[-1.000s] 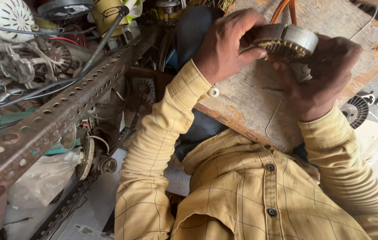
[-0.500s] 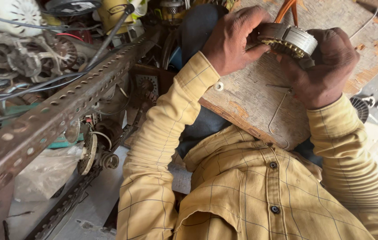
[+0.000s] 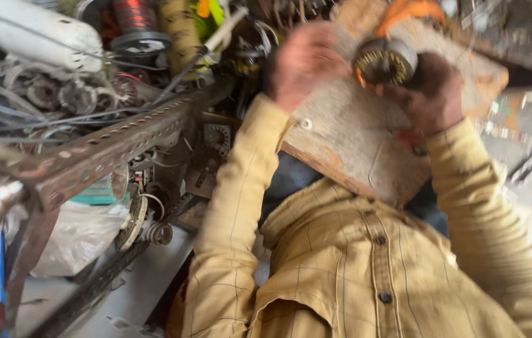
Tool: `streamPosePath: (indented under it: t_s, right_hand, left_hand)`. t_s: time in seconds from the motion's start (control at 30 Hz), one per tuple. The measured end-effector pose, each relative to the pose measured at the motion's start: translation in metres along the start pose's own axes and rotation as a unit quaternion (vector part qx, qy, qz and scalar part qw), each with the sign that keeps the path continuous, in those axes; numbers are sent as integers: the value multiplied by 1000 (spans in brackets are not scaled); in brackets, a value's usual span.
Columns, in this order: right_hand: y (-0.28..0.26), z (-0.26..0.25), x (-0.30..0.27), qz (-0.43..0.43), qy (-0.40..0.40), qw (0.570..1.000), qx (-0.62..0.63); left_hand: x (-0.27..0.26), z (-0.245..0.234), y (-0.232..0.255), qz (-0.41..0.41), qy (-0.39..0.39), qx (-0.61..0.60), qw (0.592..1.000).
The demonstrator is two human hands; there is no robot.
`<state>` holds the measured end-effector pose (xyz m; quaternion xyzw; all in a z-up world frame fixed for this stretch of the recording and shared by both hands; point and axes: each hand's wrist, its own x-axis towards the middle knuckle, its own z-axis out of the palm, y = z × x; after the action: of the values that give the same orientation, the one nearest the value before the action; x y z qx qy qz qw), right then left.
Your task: The person winds copper wire around a cylindrical motor stator, periodically cutting and applying small strips of yellow tape to secure the windings. They rotate the stator to access different slots and continue wrapping the wire tightly.
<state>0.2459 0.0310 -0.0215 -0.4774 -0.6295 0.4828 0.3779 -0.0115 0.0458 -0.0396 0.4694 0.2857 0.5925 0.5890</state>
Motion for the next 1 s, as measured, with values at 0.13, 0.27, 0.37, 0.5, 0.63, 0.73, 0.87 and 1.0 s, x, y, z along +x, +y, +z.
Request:
streamPosePath:
  t_s: [0.13,0.27,0.37,0.5,0.63,0.73,0.87,1.0]
  right_hand:
    - [12,-6,0,21,-24,996,81]
    - [16,-14,3,36,-40,996,72]
    - [22,-13,1,34,-40,993,107]
    - [23,-15,2,28,-43,995,86]
    - [21,-17,2,57,-41,995,74]
    - [21,-17,2,39,-45,994,91]
    - [17,-16,2,43,-41,994,94]
    - [16,-17,1,48,-44,993,96]
  left_hand:
    - [-61,32,37,79,72,431,896]
    - [-77,87,39,86,-15,649,756]
    - [-65,97,18,87,-27,681,727]
    - [-69,90,12,45,-93,719,687]
    - [-71,54,32,80,-88,736,666]
    - [-63,26,61,20,-101,750,653]
    - [-40,23,91,-19,-114,714,691]
    - [-31,44,103,-65,-58,583,808]
